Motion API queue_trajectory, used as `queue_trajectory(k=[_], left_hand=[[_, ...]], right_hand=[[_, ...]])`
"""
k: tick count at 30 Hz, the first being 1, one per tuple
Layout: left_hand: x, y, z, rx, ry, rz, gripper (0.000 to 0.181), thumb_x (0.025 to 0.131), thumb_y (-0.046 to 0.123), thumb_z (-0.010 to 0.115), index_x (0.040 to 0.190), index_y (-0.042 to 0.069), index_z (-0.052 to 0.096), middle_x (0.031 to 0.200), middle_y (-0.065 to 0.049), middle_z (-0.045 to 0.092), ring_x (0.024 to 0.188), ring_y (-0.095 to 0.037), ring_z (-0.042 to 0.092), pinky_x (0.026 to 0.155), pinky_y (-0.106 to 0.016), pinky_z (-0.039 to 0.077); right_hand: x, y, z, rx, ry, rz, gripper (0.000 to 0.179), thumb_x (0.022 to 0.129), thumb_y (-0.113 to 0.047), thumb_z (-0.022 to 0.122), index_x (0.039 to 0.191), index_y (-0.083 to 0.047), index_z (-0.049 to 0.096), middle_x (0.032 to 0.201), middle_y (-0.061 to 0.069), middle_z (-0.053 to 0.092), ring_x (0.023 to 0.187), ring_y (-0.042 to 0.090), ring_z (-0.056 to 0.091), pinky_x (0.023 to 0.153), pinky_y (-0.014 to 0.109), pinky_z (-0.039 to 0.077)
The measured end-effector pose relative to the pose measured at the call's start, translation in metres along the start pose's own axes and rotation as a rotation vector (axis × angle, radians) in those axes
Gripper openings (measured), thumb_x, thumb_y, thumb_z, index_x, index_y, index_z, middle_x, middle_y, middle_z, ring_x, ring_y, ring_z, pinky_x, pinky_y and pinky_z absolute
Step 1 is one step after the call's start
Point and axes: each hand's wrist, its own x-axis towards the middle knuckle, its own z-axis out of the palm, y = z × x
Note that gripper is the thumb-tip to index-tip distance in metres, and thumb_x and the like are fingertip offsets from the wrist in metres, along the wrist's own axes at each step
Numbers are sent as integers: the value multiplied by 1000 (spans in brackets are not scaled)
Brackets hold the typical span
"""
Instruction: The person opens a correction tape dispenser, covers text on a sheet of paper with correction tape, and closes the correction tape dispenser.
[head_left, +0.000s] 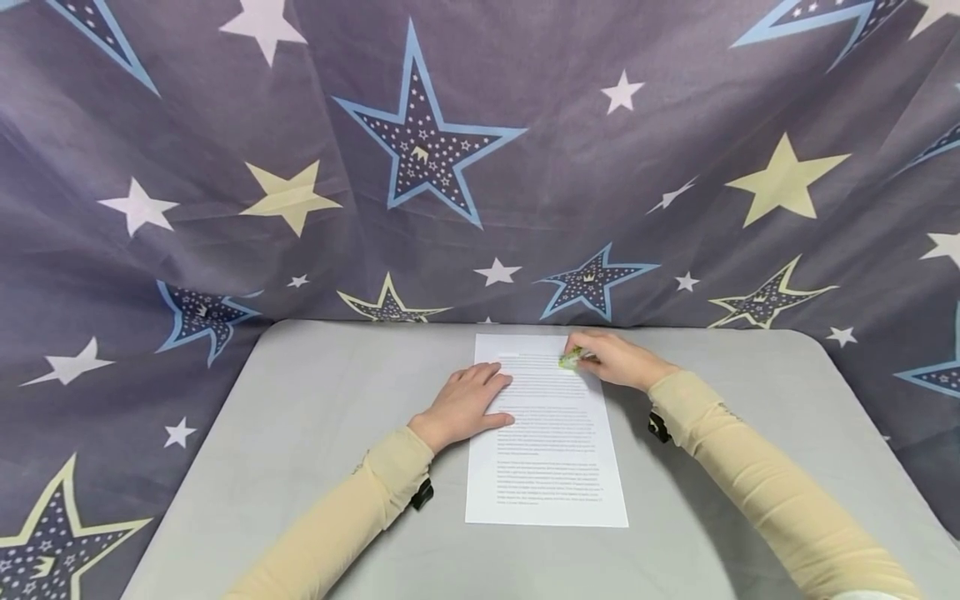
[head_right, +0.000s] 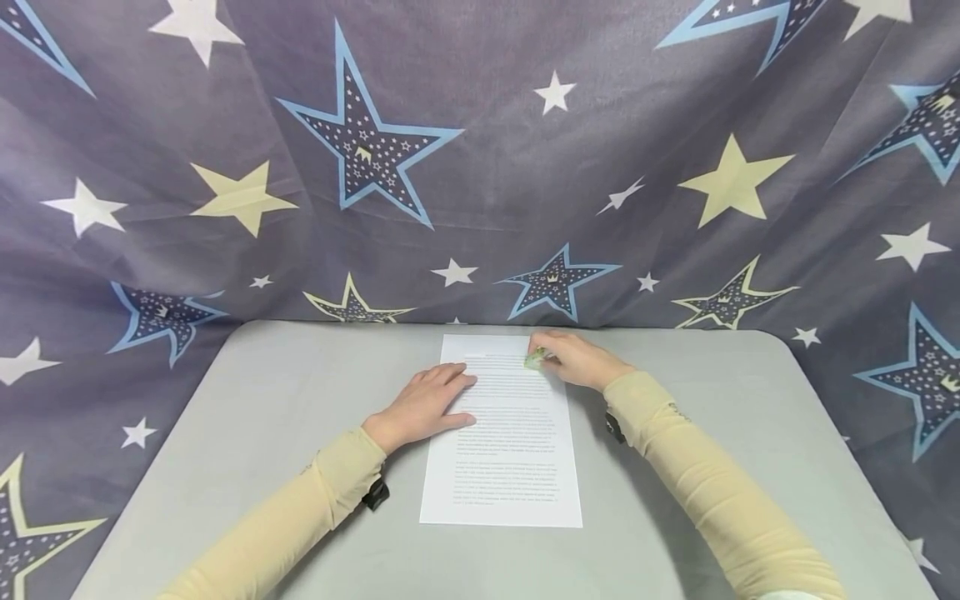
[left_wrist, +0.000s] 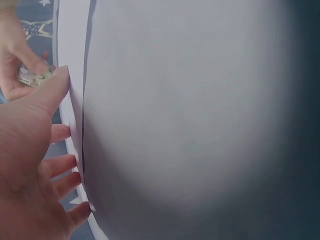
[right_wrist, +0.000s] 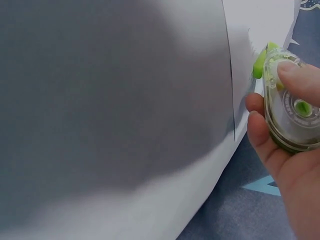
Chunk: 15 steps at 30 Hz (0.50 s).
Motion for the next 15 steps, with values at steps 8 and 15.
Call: queue_trajectory(k=[8, 15], left_hand=[[0, 3, -2, 2, -17, -7, 67, 99, 48, 69, 150, 10, 52, 160, -20, 42, 149, -38, 37, 118, -58, 32], [0, 3, -4, 3, -39, -2, 71, 97, 50, 69, 152, 9, 51, 161, -21, 41, 150, -39, 36, 119, -58, 32]], right_hand=[[1, -5, 0, -6, 8, -2, 26, 90, 13, 71, 107, -5, 65, 106, 13, 71, 97, 30, 70, 82, 43, 59], [4, -6, 0, -44, 23, -45, 26, 88, 15, 71, 101, -5, 62, 100, 13, 68, 88, 28, 68, 76, 40, 59]])
